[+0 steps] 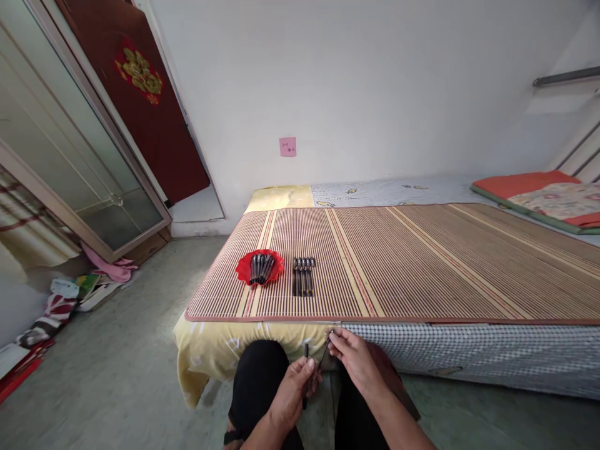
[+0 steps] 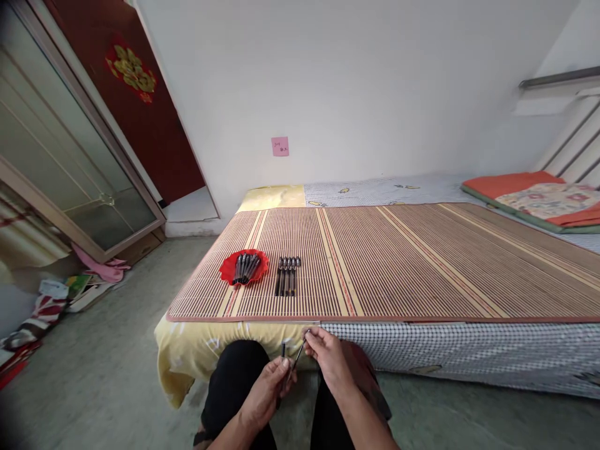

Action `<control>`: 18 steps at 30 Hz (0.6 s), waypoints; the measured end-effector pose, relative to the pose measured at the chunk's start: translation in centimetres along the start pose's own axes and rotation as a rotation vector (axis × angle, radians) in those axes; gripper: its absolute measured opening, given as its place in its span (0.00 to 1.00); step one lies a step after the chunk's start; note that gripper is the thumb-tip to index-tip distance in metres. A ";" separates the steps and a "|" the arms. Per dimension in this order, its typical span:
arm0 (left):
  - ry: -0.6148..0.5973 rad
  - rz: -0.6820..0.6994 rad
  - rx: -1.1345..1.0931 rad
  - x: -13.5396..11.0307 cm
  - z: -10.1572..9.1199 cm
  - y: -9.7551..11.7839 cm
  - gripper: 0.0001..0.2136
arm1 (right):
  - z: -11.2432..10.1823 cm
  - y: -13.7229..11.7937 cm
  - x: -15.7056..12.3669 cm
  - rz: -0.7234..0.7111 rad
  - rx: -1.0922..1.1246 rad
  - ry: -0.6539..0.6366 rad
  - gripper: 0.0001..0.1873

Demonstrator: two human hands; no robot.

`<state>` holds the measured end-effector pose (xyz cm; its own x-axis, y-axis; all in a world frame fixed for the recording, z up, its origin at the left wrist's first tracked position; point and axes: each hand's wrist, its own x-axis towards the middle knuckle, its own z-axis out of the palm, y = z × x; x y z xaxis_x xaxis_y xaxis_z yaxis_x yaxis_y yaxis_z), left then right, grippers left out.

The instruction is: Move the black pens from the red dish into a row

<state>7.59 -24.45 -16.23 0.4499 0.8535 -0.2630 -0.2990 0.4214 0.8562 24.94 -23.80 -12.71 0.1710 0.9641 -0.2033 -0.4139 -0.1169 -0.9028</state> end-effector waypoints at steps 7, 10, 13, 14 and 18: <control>0.040 -0.001 0.093 0.6 -0.9 -0.8 0.24 | 0.4 0.6 0.0 -0.047 -0.081 -0.002 0.24; 0.028 -0.004 0.091 0.7 -0.9 -1.0 0.23 | 0.9 0.3 -0.5 -0.020 -0.066 -0.002 0.25; 0.019 -0.018 0.079 0.4 -0.6 -0.7 0.22 | 1.3 0.0 -0.9 -0.027 -0.064 0.008 0.28; 0.025 -0.016 0.068 0.4 -0.4 -0.5 0.23 | 1.5 0.0 -0.9 -0.058 -0.088 0.025 0.29; 0.083 0.031 0.015 0.3 0.2 -0.1 0.26 | 2.1 0.4 -0.9 -0.167 -0.250 0.050 0.27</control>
<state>7.91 -24.28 -16.26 0.3689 0.8890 -0.2713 -0.2985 0.3898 0.8712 22.80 -24.19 -12.08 0.2649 0.9626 -0.0572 -0.1445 -0.0190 -0.9893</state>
